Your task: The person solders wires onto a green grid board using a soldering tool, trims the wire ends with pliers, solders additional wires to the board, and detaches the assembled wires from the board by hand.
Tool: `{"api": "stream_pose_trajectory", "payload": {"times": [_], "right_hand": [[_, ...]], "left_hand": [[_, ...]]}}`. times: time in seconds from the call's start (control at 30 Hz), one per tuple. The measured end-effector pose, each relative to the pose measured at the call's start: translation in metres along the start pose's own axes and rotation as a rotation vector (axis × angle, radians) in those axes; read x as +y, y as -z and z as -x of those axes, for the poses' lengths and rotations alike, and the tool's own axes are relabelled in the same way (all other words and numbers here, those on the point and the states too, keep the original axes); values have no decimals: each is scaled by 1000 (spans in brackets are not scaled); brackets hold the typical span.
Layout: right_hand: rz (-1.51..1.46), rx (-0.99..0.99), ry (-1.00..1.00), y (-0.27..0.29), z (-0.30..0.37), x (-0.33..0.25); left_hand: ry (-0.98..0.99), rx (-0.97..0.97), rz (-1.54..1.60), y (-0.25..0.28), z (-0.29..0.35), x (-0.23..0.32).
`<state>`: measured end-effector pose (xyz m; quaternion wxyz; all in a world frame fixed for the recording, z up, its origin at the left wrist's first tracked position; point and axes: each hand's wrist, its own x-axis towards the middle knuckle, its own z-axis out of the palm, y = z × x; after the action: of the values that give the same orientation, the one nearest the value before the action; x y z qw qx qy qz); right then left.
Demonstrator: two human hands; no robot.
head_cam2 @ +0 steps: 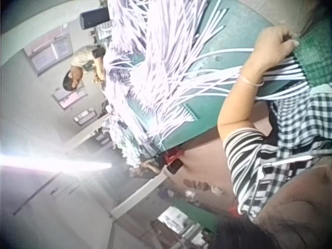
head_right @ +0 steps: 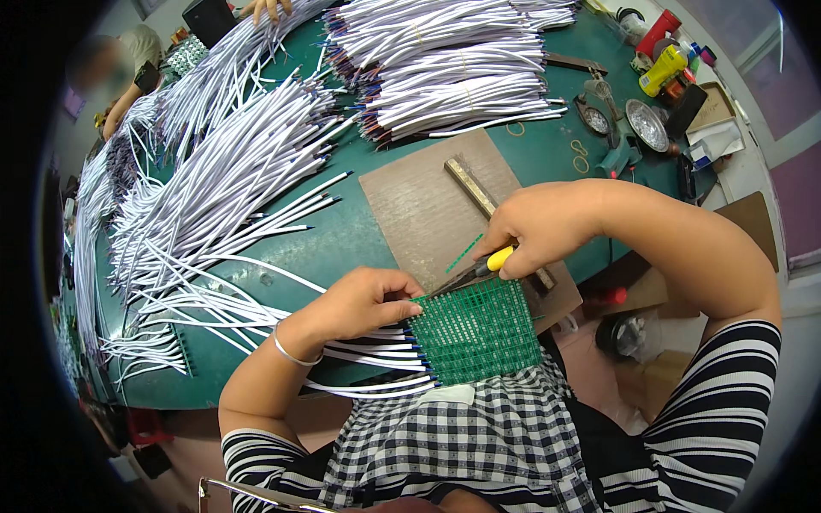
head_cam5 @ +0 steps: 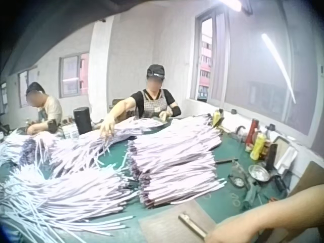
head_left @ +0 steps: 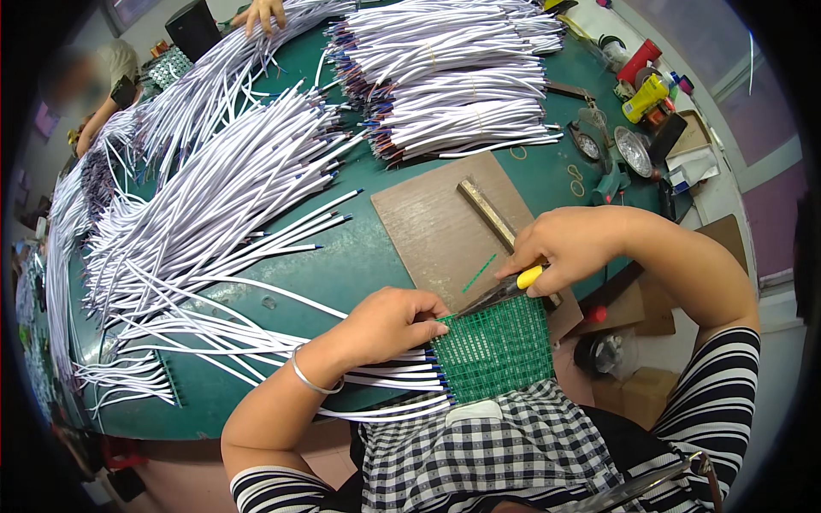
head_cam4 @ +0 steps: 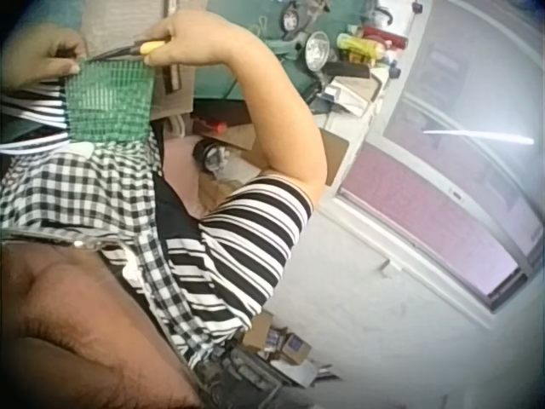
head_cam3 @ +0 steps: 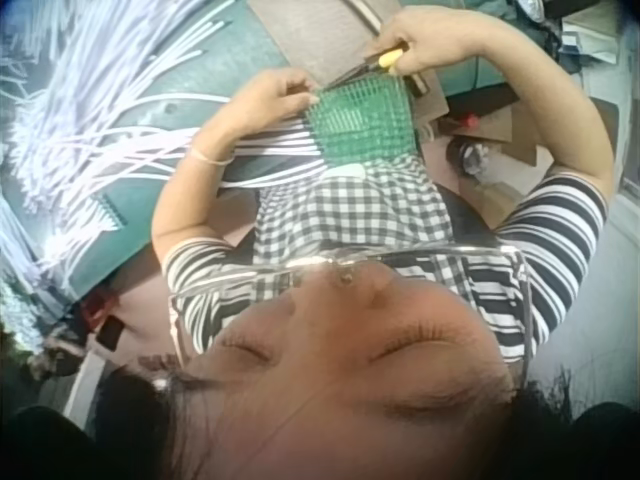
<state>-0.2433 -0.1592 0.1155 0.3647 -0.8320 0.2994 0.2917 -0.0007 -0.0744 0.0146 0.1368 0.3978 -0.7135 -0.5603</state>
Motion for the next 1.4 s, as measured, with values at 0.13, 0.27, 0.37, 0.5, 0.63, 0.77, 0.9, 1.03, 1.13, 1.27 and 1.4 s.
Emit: {"api": "stream_pose_trajectory", "payload": {"times": [0.13,0.27,0.37,0.5,0.63,0.77,0.9,1.03,1.13,1.27,1.4], "right_hand": [[-24,24,9,-3,-4,3],[-49,22,1,-4,-6,4],[-34,35,5,-4,-5,3],[11,112,85,-10,-3,3],[191,208,70,-15,3,-7],[423,337,94,-25,7,-12],[586,489,179,-37,10,-12],[789,652,231,-45,13,-17],[897,712,252,-48,15,-20],[935,736,230,-52,16,-20],[617,702,125,-40,17,-17]], "left_hand": [[11,2,-3,-1,0,-1],[8,0,-5,-2,0,-4],[-11,6,-20,-2,-1,-5],[29,4,26,-2,-1,-6],[21,1,25,-2,-2,-7],[21,-2,10,-2,-2,-6],[21,9,14,-1,-2,-3],[36,3,22,-1,-2,-4],[4,28,24,-2,-1,-6],[42,20,39,-1,-3,-4],[41,25,57,-2,-2,-5]]}}
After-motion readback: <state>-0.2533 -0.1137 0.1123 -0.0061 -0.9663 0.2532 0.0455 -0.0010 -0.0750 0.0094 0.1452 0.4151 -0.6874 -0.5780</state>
